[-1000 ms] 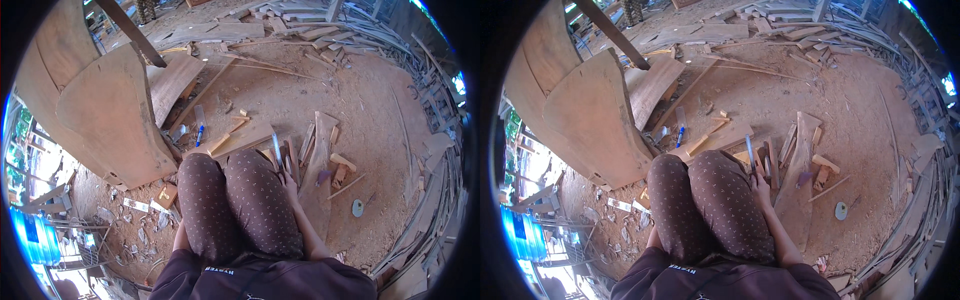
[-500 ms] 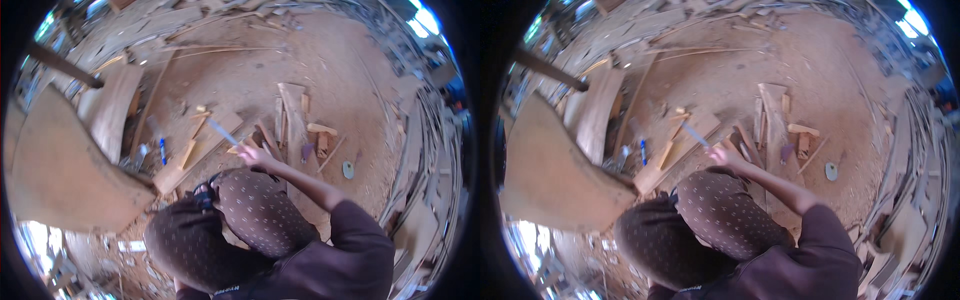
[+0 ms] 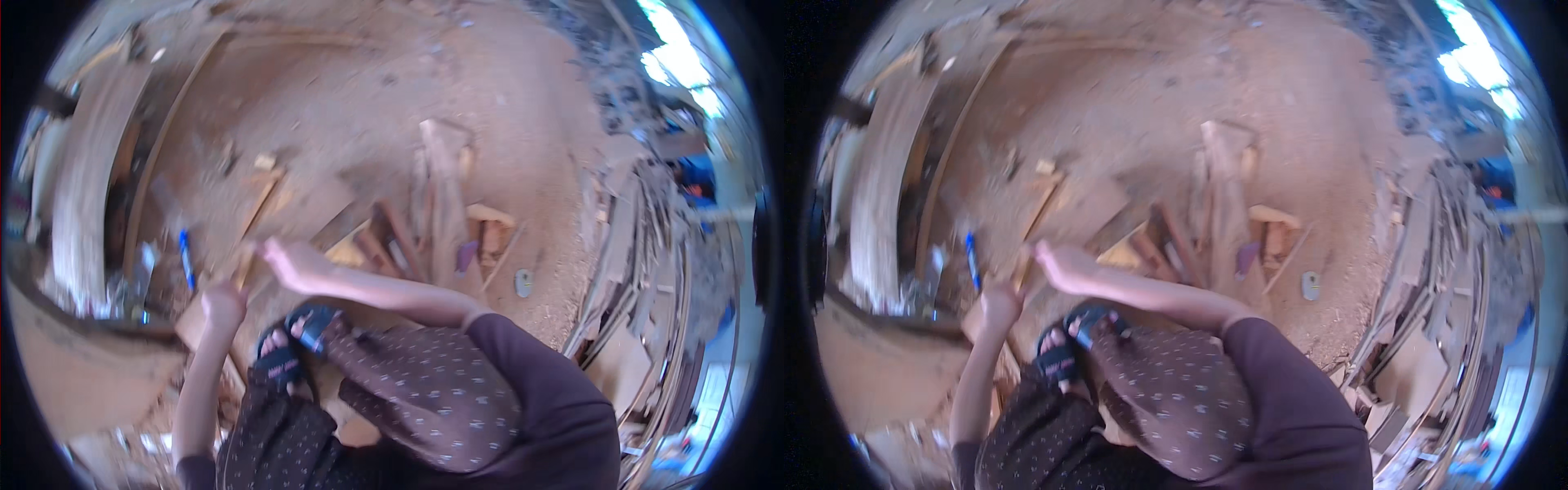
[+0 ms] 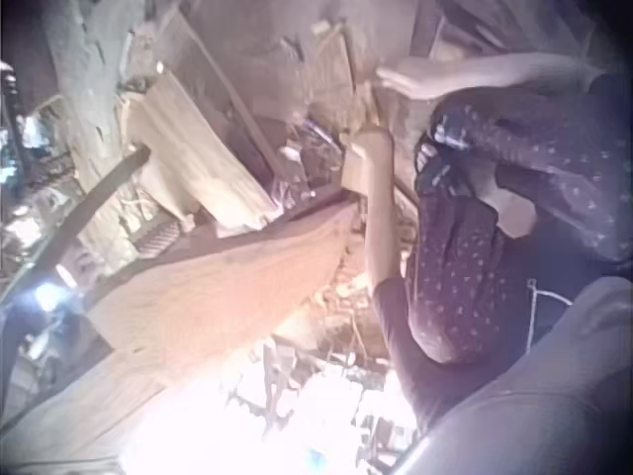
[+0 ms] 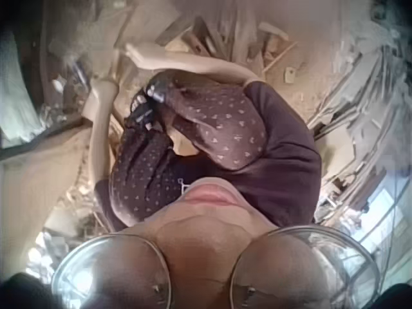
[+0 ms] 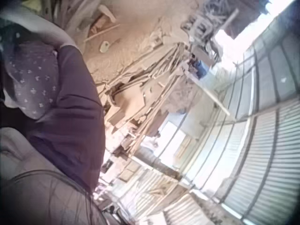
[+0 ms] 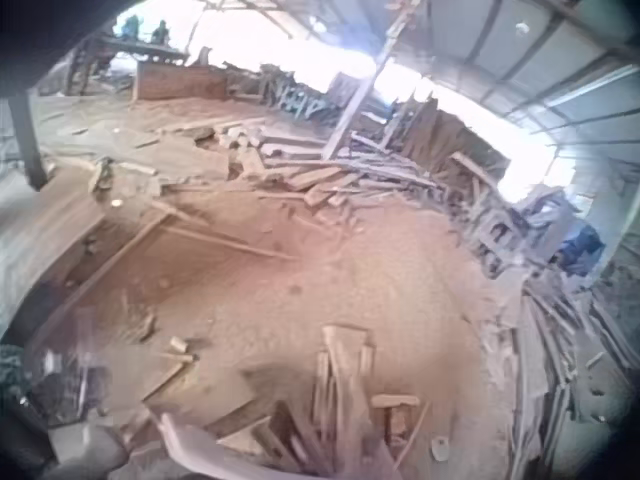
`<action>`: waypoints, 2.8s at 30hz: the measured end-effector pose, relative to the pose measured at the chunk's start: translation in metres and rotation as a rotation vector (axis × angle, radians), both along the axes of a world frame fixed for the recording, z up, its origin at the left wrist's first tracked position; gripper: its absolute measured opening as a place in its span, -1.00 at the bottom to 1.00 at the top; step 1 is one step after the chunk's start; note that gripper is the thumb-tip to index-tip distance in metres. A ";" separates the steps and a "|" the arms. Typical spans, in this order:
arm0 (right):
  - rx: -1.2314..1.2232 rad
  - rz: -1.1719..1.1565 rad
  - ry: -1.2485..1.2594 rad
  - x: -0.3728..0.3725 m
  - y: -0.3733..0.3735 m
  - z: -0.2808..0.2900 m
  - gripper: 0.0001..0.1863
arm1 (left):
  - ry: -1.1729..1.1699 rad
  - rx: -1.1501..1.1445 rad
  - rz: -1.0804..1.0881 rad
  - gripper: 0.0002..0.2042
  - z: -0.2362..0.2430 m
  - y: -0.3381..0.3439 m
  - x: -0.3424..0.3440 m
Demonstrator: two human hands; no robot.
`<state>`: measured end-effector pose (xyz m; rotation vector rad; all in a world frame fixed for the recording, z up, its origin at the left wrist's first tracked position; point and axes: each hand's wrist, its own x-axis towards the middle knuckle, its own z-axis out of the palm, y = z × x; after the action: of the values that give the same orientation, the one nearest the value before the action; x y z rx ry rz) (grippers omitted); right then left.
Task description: Sawing a small piece of wood into smaller segments in a workshop.
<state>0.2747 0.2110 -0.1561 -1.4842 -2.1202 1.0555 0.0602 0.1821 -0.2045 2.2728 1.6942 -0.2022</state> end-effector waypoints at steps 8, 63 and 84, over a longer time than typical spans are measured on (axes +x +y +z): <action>-0.111 0.001 -0.134 0.040 -0.045 -0.032 -0.76 | 0.231 -0.193 0.310 -0.56 -0.011 -0.014 0.027; -0.079 0.068 -0.271 0.031 -0.065 -0.034 -0.81 | -0.058 0.133 0.023 -0.67 -0.025 0.005 0.020; -0.063 0.097 -0.312 0.038 -0.051 -0.035 -0.85 | -0.117 0.192 0.001 -0.68 -0.025 0.007 0.013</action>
<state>0.3130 0.1602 -0.1913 -1.6848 -2.4120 0.9852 0.0734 0.1887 -0.2290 2.3665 1.7198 0.0971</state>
